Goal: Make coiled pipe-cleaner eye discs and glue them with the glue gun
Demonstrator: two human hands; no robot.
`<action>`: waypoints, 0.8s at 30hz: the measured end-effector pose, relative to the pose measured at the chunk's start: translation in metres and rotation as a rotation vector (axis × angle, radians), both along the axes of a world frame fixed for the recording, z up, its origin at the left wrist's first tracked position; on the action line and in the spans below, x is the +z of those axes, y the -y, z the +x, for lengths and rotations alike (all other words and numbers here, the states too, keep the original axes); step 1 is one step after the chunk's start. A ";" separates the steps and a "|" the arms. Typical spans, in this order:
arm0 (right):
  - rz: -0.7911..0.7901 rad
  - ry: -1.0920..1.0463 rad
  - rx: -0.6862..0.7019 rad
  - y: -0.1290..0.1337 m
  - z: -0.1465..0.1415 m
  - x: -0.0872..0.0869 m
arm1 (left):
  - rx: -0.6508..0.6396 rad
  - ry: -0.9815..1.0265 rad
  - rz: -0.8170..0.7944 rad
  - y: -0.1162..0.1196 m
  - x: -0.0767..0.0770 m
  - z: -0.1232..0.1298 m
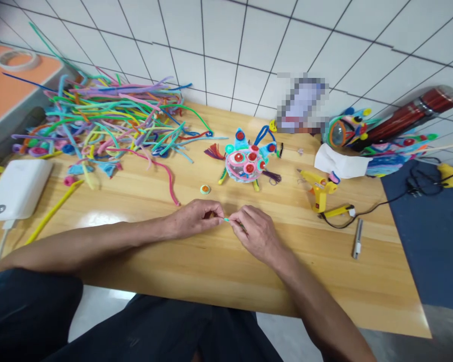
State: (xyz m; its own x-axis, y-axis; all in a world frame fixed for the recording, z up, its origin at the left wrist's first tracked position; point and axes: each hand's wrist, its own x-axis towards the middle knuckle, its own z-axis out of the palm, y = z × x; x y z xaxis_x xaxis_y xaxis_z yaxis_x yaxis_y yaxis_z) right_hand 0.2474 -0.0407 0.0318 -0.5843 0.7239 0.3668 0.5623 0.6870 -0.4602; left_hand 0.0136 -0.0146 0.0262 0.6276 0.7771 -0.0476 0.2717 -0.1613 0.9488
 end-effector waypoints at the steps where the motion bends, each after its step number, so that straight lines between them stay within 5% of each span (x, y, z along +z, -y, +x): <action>1: -0.013 -0.011 0.000 0.000 0.000 0.000 | 0.006 0.001 0.009 0.001 -0.001 0.000; 11: -0.534 -0.366 -0.222 0.005 -0.014 -0.007 | 0.182 0.315 -0.140 0.013 -0.005 0.006; 15: -0.660 -0.428 -0.265 0.003 -0.014 -0.006 | 0.158 0.356 -0.223 0.007 -0.007 0.006; 19: -0.537 -0.291 -0.269 0.000 -0.007 0.001 | 0.089 0.188 -0.061 0.000 -0.005 0.000; 24: -0.267 -0.084 -0.104 0.000 -0.004 0.007 | -0.030 0.027 0.279 0.000 -0.004 -0.004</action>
State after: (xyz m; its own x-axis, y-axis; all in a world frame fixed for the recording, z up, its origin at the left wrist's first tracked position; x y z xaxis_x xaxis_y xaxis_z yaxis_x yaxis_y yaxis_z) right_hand 0.2437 -0.0411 0.0387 -0.4772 0.8559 0.1991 0.5759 0.4758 -0.6648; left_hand 0.0096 -0.0149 0.0219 0.6486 0.7389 0.1824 0.2380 -0.4246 0.8735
